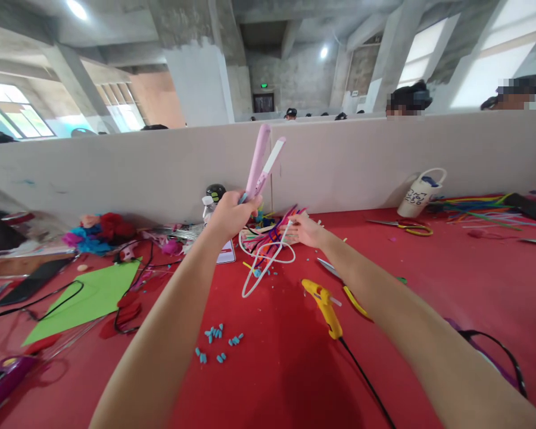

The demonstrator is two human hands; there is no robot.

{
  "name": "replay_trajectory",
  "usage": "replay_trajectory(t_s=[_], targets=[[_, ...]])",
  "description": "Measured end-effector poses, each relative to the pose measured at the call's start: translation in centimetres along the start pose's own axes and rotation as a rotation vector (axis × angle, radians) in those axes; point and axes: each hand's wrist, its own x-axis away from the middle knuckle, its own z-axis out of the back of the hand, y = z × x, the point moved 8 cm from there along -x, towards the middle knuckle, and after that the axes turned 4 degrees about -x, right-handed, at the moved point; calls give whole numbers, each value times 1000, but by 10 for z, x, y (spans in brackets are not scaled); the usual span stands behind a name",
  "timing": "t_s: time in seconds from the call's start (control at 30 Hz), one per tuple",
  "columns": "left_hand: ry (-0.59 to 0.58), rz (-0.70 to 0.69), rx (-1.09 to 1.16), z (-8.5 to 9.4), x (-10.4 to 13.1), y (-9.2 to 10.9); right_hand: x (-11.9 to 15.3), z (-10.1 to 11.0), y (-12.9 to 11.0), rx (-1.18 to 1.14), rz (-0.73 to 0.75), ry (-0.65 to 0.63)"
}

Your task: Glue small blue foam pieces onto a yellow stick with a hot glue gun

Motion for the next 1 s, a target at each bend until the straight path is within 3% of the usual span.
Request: replay_trajectory(t_s=[0.2, 0.33, 0.5, 0.63, 0.87, 1.0], targets=[[-12, 66, 13, 4, 11, -13, 7, 14, 32, 89, -202, 27], [-37, 68, 67, 0, 17, -23, 5, -4, 47, 87, -243, -19], [-50, 75, 40, -1, 20, -37, -10, -45, 43, 86, -135, -69], [-50, 83, 37, 3, 21, -45, -23, -60, 17, 158, 35, -70], [-42, 112, 62, 4, 23, -55, -41, -56, -12, 646, 111, -91], [-62, 81, 86, -3, 23, -54, -49, -77, -6, 929, 247, -135]])
